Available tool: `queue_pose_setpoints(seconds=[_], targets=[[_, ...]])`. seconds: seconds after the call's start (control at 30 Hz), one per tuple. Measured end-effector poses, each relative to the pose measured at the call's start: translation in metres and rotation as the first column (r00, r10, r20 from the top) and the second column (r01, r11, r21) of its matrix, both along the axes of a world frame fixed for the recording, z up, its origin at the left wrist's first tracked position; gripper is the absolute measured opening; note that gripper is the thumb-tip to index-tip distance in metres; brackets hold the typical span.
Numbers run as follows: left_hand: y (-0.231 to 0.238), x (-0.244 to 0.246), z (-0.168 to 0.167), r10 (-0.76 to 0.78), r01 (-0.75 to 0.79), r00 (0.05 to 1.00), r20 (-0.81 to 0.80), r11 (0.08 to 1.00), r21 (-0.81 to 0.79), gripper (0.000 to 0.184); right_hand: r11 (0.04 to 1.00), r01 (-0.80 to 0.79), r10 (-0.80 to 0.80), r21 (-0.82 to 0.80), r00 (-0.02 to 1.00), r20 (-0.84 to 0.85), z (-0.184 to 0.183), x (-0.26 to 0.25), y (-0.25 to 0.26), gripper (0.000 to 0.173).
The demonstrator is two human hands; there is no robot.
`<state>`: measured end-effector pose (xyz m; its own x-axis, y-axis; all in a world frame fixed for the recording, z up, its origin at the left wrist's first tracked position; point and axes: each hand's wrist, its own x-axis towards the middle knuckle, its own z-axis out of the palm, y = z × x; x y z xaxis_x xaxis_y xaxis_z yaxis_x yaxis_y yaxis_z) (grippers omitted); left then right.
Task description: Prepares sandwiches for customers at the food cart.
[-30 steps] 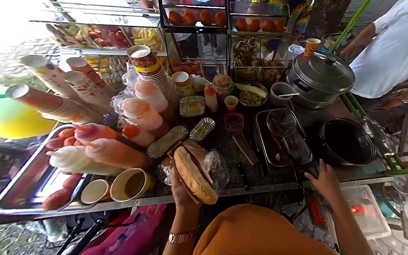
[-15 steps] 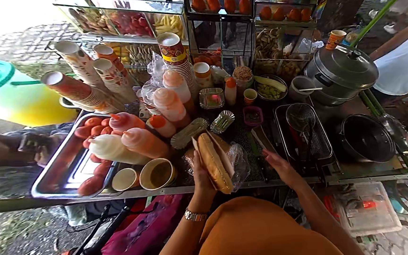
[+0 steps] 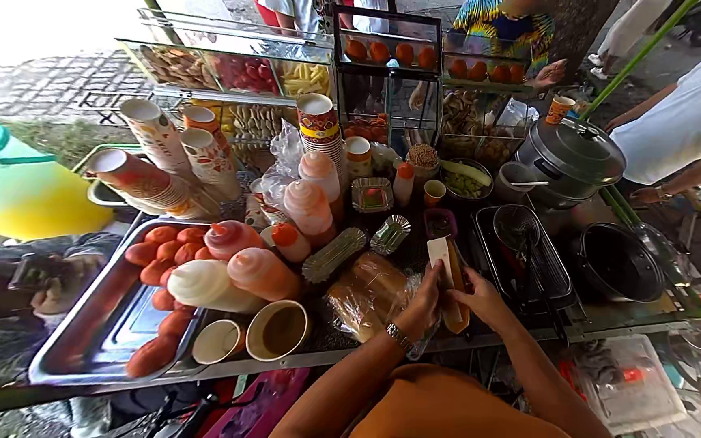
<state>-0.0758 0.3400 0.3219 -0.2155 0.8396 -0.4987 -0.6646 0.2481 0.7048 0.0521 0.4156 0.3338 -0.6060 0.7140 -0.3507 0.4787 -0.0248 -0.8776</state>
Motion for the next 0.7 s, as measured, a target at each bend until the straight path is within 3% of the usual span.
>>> queue_pose_setpoints(seconds=[0.1, 0.13, 0.17, 0.23, 0.3, 0.43, 0.53, 0.63, 0.7], targets=[[0.006, -0.026, 0.009, -0.222, 0.235, 0.931, -0.29, 0.972, 0.011, 0.062, 0.996, 0.068, -0.072, -0.066, 0.996, -0.058, -0.001, 0.01, 0.01, 0.073], [0.011, -0.04, 0.009, -0.242, 0.257, 0.847, -0.473, 0.966, -0.035, 0.062, 0.991, 0.096, -0.103, -0.089, 0.992, -0.074, -0.001, 0.015, 0.013, 0.073], [0.016, -0.056, 0.008, -0.253, 0.24, 0.706, -0.662, 0.964, -0.113, 0.065, 0.986, 0.126, -0.136, -0.112, 0.987, -0.083, -0.001, 0.02, 0.015, 0.072], [0.031, -0.088, -0.001, -0.297, 0.129, 0.415, -0.86, 0.955, -0.268, 0.078, 0.975, 0.176, -0.188, -0.136, 0.979, -0.081, -0.005, 0.029, 0.018, 0.072], [0.047, -0.116, -0.019, -0.414, 0.034, 0.265, -0.871, 0.907, -0.42, 0.1, 0.966, 0.215, -0.227, -0.147, 0.971, -0.072, -0.011, 0.037, 0.018, 0.07], [0.075, -0.145, -0.062, -0.65, -0.038, 0.113, -0.751, 0.753, -0.657, 0.128, 0.951, 0.256, -0.268, -0.173, 0.962, -0.05, -0.016, 0.049, 0.013, 0.067], [0.084, -0.149, -0.069, -0.691, -0.06, 0.034, -0.722, 0.72, -0.692, 0.122, 0.941, 0.287, -0.301, -0.18, 0.952, -0.054, -0.023, 0.055, 0.011, 0.068], [0.084, -0.144, -0.07, -0.691, -0.018, 0.06, -0.72, 0.721, -0.693, 0.1, 0.933, 0.311, -0.323, -0.181, 0.946, -0.038, -0.028, 0.059, 0.011, 0.069], [0.086, -0.142, -0.073, -0.71, 0.004, 0.057, -0.701, 0.703, -0.711, 0.095, 0.935, 0.31, -0.318, -0.175, 0.948, -0.017, -0.029, 0.062, 0.012, 0.073]])
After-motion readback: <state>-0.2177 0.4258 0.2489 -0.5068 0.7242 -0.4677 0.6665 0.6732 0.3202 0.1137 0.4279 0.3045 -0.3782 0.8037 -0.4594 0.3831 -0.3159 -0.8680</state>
